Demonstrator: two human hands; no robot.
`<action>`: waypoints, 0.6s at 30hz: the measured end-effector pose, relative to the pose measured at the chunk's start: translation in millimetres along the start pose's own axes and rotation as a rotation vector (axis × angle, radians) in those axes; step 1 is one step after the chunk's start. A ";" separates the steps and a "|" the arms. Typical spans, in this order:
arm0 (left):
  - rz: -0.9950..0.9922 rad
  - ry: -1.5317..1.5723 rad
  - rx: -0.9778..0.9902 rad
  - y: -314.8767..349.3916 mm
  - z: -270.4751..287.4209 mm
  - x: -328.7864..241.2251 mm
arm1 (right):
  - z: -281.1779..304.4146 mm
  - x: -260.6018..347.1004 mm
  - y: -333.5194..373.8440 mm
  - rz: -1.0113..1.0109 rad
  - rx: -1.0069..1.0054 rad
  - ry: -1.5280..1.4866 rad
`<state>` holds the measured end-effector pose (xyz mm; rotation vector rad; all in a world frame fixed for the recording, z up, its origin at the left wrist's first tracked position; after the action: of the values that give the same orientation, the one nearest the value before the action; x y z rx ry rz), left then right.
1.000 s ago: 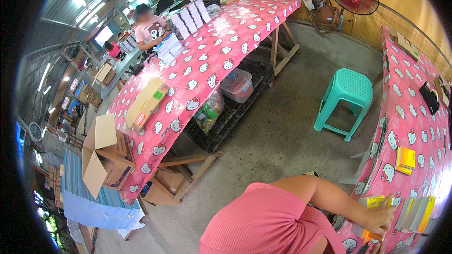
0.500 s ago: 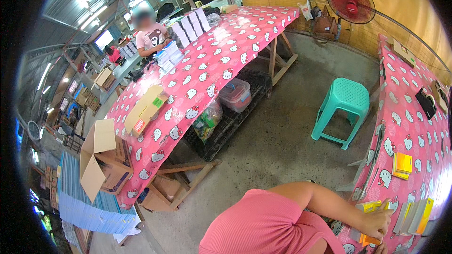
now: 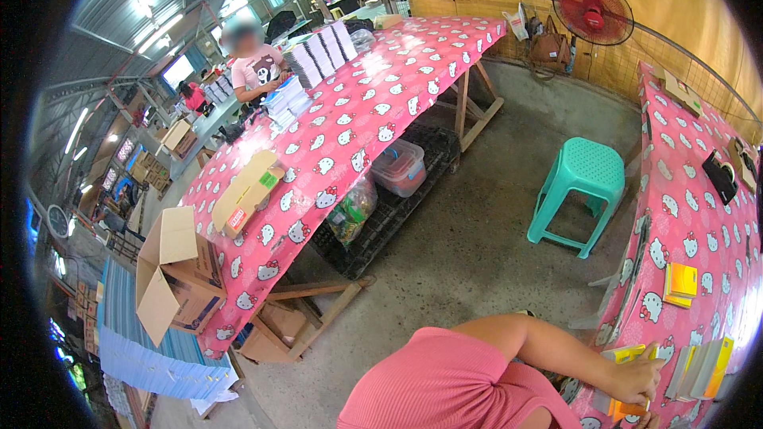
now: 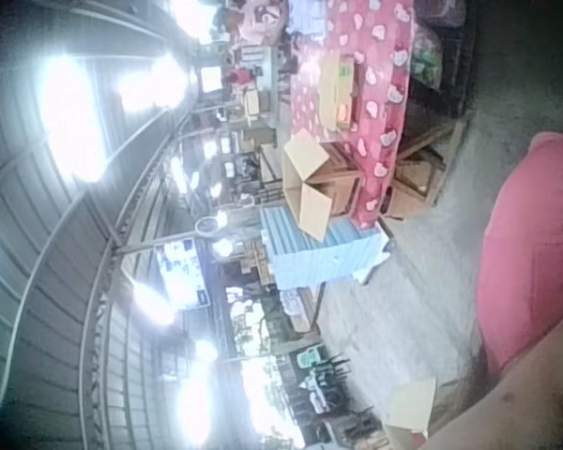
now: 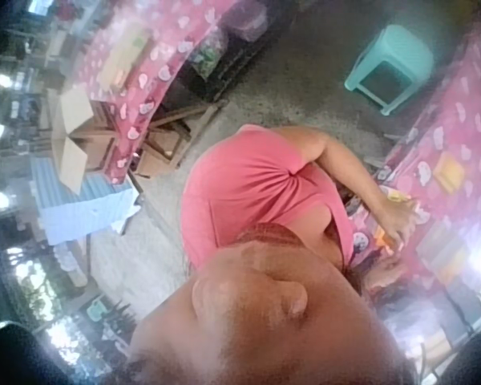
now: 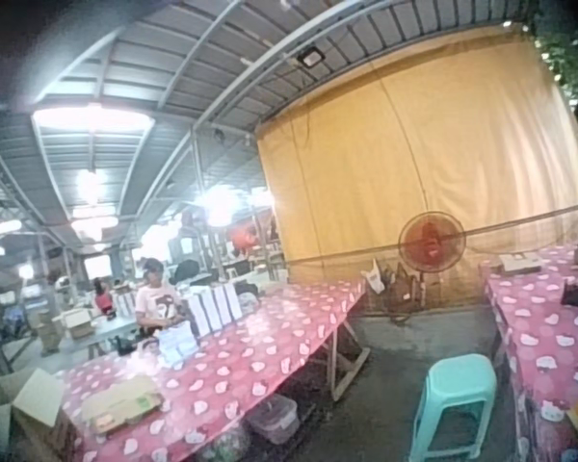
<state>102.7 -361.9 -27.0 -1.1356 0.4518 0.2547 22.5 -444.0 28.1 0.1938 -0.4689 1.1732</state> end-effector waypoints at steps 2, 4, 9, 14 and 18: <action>0.005 -0.002 0.007 -0.5 1.1 -0.8 | 1.6 7.7 -1.1 -0.002 0.013 -0.078; 0.006 -0.003 0.010 0.1 1.0 -0.1 | 2.7 9.0 0.6 -0.110 0.014 0.026; 0.009 -0.066 0.064 -1.4 -1.5 -0.4 | -2.1 -2.9 -3.1 0.034 -0.086 -0.002; 0.016 -0.025 0.075 -3.8 -0.9 -3.8 | -4.6 -8.5 -6.0 0.217 -0.198 -0.049; 0.058 -0.053 0.058 1.1 2.5 1.6 | -8.8 2.7 -5.4 -0.001 -0.091 0.072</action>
<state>104.2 -359.2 -27.8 -1.0575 0.4433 0.3196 30.5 -440.4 22.0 0.0724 -0.4579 1.1517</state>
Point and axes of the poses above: each hand's wrist, its own y-axis away from the middle knuckle, its own z-axis out of the back of the hand, x = y × z, the point moved 8 cm from there along -y, towards the middle knuckle, and after that the axes turned 14 degrees about -z, right-handed, at the moved point
